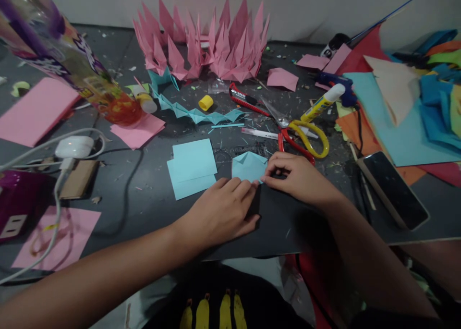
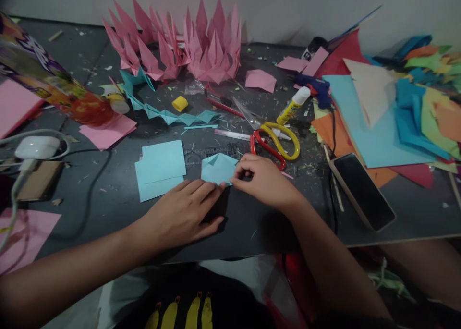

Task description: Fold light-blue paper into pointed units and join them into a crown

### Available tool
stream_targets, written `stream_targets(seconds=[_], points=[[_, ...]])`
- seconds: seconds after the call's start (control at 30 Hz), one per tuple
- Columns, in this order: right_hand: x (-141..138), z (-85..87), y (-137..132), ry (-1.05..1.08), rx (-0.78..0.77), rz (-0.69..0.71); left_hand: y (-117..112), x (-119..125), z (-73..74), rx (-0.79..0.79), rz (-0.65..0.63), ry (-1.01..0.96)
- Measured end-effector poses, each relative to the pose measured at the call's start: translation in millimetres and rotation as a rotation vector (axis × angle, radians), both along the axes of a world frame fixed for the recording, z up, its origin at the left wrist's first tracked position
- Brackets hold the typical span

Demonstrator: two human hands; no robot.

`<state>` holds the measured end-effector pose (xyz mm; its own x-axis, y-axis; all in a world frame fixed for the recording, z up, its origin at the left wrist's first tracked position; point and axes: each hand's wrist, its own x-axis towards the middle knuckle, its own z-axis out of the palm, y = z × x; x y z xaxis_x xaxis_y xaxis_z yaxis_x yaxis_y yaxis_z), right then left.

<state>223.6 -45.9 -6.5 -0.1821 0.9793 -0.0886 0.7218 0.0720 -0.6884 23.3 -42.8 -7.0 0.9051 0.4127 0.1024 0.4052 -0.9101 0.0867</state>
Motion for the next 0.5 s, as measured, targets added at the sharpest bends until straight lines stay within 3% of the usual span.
stream_targets(seconds=[0.5], points=[[-1.9, -0.6, 0.8, -0.013, -0.002, -0.037, -1.8, 2.2, -1.0, 0.033, -0.006, 0.026]])
